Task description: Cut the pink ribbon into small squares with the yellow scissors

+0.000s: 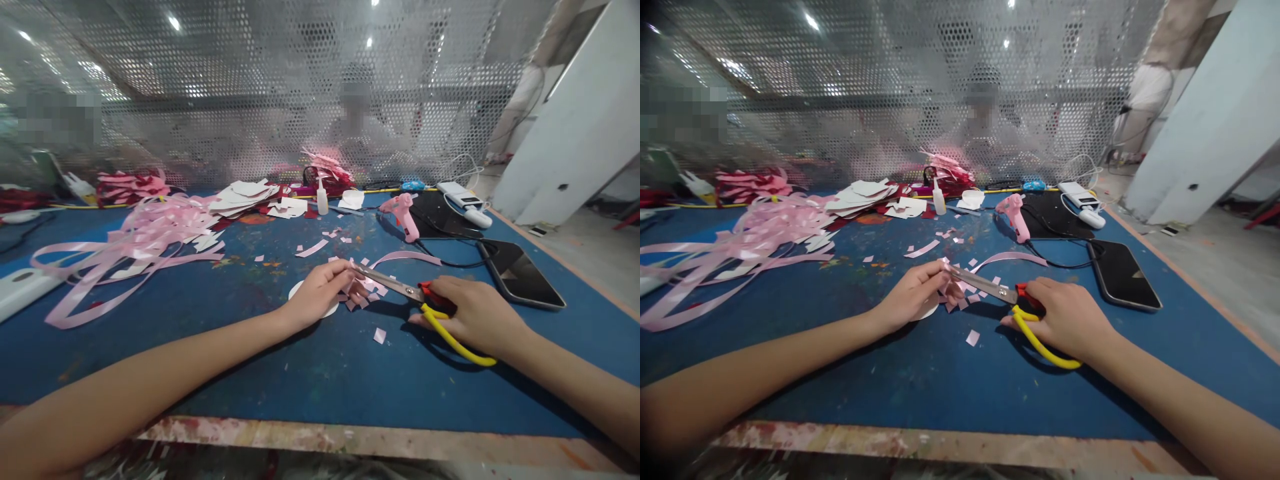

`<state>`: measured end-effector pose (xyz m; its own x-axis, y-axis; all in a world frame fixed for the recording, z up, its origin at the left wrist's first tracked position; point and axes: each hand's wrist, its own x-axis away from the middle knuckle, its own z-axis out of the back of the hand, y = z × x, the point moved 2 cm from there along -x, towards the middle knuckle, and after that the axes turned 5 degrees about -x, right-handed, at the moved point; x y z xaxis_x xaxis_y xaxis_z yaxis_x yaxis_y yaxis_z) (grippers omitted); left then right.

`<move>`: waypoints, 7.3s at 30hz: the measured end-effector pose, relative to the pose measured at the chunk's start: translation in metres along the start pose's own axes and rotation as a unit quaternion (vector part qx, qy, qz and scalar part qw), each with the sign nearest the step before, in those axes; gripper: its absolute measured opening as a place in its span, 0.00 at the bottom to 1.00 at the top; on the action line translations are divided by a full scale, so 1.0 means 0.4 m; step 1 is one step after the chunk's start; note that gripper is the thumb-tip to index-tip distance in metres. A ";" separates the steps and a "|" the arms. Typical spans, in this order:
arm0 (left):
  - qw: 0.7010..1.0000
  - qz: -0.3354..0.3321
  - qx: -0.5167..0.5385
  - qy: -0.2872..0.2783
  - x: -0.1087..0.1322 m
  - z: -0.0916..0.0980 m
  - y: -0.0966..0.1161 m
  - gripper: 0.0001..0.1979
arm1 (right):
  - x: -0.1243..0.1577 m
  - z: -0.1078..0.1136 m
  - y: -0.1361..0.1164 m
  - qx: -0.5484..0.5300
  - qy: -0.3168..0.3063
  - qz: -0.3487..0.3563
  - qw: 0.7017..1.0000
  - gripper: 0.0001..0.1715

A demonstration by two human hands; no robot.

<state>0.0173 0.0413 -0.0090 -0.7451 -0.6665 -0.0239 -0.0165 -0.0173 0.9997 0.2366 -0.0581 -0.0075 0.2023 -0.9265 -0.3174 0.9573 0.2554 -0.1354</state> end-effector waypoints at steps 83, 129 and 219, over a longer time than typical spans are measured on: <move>0.998 -0.006 0.021 0.062 -0.001 0.012 0.000 0.13 | -0.003 0.013 -0.005 -0.007 -0.021 -0.011 1.000 0.26; 0.997 0.032 -0.068 0.005 0.009 -0.005 0.007 0.10 | 0.009 0.000 -0.003 0.052 -0.029 0.018 0.998 0.29; 0.997 0.007 -0.043 0.066 0.011 -0.007 0.024 0.11 | -0.005 -0.002 0.004 0.031 -0.055 -0.003 0.998 0.27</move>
<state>0.0157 0.0363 0.0005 -0.6507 -0.7591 -0.0161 0.0541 -0.0675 0.9963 0.2376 -0.0556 -0.0077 0.2155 -0.9535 -0.2108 0.9688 0.2359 -0.0764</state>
